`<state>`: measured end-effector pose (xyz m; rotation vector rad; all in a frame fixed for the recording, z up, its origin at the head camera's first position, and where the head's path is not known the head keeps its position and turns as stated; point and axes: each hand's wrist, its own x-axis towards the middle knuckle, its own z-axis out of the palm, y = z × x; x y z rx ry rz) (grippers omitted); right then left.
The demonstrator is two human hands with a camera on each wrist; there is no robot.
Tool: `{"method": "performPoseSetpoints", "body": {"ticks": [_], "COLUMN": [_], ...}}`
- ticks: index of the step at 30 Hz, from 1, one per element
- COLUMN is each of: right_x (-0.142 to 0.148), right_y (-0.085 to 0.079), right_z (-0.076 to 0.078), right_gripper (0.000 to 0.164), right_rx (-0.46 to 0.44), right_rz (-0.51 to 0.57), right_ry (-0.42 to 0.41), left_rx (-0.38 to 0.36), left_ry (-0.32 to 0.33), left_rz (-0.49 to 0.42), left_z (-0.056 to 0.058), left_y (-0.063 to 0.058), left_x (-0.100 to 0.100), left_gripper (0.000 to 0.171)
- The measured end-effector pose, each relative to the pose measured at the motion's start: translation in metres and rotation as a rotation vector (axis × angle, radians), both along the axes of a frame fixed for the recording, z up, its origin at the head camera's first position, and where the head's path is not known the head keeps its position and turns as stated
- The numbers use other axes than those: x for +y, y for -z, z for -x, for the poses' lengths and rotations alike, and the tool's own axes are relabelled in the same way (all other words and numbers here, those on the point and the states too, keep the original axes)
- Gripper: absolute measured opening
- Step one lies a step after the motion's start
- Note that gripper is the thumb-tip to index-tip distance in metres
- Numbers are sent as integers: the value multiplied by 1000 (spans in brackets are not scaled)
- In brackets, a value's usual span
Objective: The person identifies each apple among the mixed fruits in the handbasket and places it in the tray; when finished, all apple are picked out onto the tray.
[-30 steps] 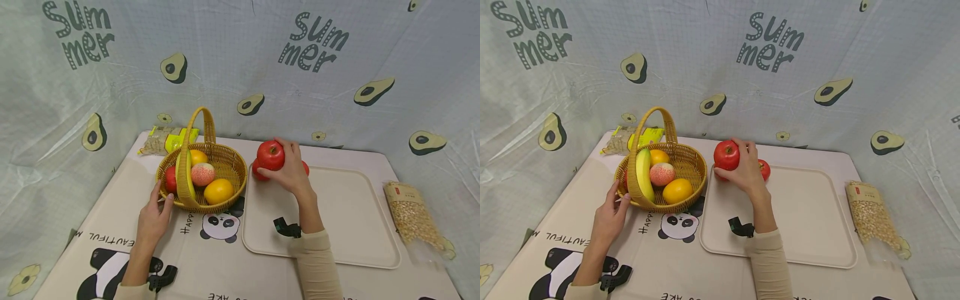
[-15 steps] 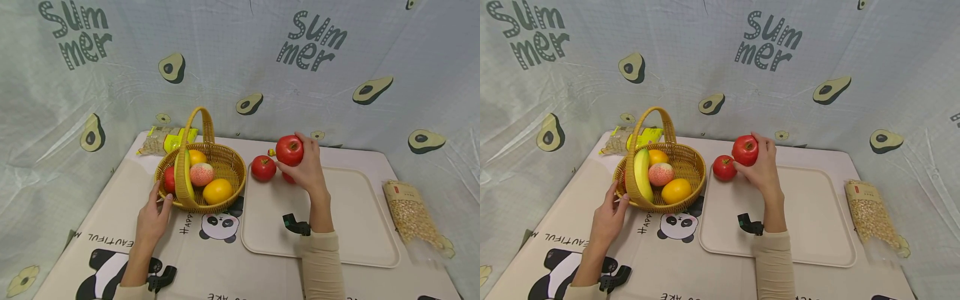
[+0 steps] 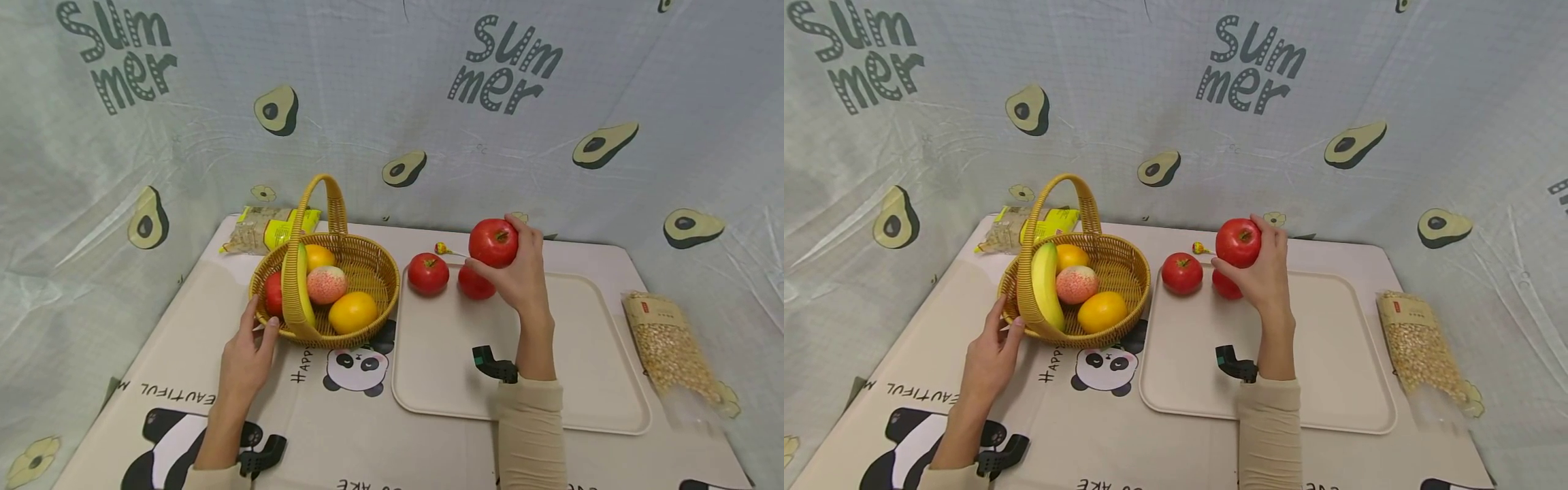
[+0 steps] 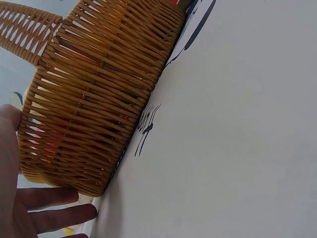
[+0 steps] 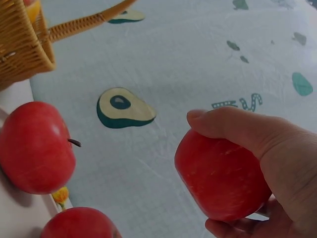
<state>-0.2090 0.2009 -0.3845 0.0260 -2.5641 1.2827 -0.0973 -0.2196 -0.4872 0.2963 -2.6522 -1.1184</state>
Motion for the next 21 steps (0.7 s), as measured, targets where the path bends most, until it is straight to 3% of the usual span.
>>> {"method": "performPoseSetpoints", "body": {"ticks": [9, 21], "right_x": [-6, -25], "right_y": [-2, -3], "right_z": [-2, -3], "right_gripper": [92, 89], "right_rx": [-12, 47], "right_rz": [-4, -68], "right_ry": [-57, -137], "left_rx": [-20, -21], "left_ry": [7, 12], "left_rz": [-8, -9], "left_z": [0, -1], "left_y": [-4, -5], "left_x": [0, 1], "left_gripper": [65, 65]}}
